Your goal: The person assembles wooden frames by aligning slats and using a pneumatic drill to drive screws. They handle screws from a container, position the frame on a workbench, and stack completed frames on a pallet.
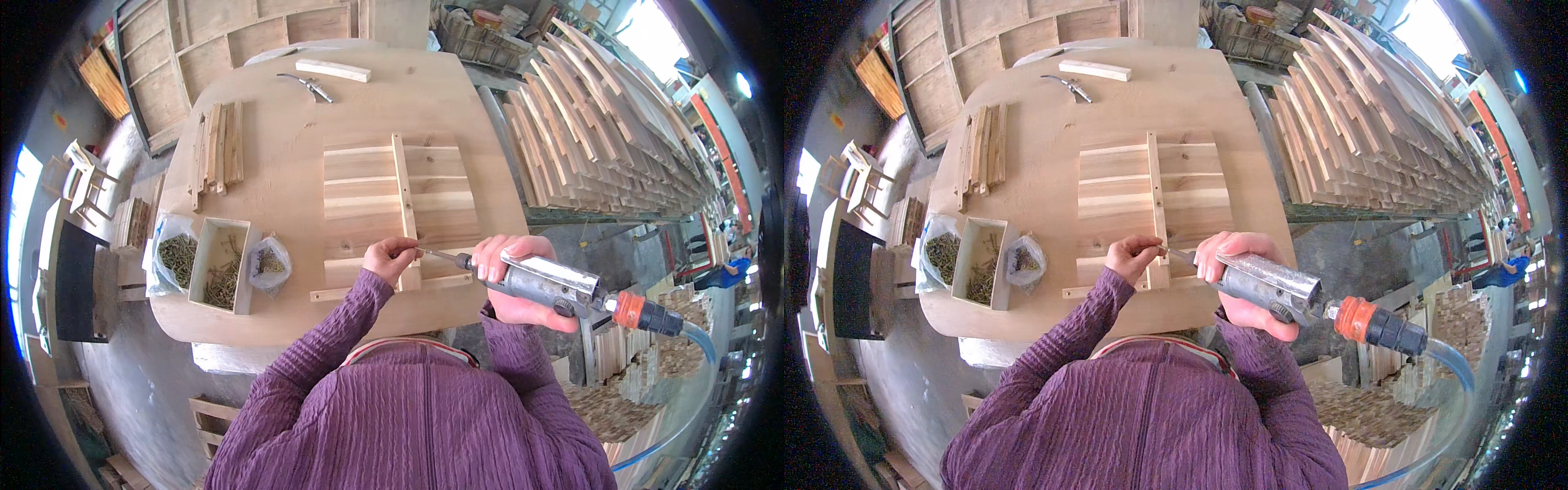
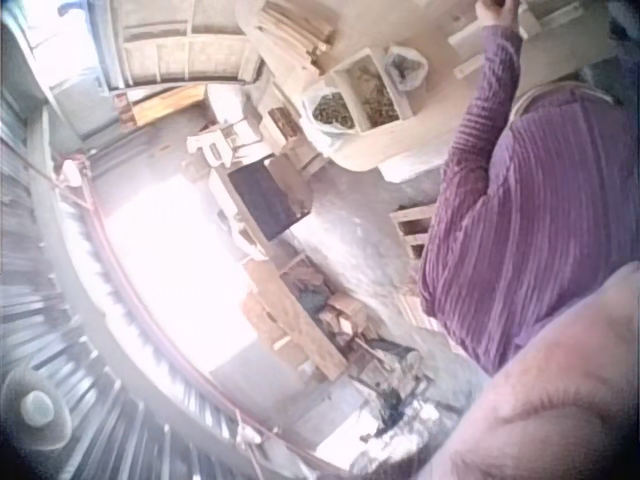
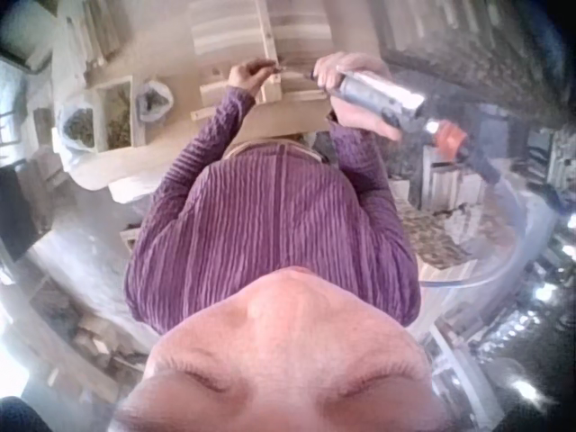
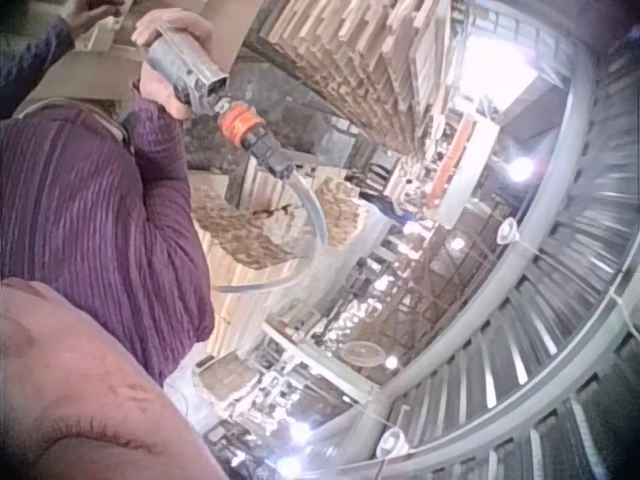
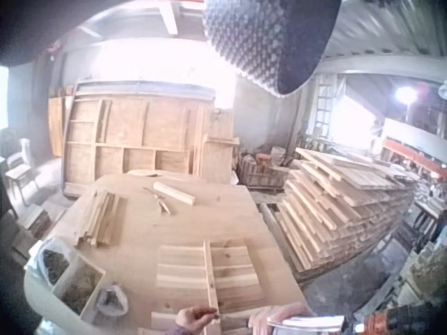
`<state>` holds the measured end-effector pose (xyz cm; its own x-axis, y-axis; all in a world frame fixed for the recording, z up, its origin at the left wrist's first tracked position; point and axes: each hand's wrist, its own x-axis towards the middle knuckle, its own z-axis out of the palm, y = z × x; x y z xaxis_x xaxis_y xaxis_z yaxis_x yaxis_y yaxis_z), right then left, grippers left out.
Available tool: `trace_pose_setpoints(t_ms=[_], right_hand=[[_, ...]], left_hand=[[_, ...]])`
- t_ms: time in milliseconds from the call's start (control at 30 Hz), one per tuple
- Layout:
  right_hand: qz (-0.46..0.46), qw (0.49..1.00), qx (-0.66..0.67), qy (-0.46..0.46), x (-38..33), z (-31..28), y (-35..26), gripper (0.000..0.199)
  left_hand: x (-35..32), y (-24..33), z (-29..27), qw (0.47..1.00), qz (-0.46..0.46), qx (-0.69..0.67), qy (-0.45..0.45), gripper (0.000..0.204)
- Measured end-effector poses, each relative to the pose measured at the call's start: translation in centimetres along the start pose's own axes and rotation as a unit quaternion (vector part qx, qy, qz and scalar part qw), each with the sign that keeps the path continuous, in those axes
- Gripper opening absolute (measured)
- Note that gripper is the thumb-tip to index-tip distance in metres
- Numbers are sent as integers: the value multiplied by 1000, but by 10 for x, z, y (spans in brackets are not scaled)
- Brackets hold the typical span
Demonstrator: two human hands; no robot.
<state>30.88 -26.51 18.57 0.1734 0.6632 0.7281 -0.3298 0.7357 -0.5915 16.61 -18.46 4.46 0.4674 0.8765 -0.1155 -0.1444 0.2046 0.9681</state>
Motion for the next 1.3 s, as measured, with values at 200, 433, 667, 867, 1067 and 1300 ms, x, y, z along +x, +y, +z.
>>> trace_pose_setpoints(t_ms=[200, 433, 667, 867, 1067, 1300], right_hand=[[-8, 998, 32, -47, 2, -4, 15, 101], [5, 998, 28, -60, 4, -2, 21, 101], [88, 996, 5, 3, -2, -1, 32, 100], [191, 978, -37, 77, 4, -8, 47, 87], [203, 975, -58, 67, 2, -18, 67, 78], [239, 966, -68, 71, -7, -21, 84, 77]], left_hand=[[2, -6, -6, 1000, 13, 20, 19, 17], [2, -8, -7, 1000, -7, 7, 21, 16], [-5, -14, 0, 999, 35, 2, 6, 19], [-9, -14, -12, 975, -146, -96, -136, 37], [-13, -22, -15, 970, -175, -64, -154, 47], [-5, -38, -21, 975, -161, 45, -147, 45]])
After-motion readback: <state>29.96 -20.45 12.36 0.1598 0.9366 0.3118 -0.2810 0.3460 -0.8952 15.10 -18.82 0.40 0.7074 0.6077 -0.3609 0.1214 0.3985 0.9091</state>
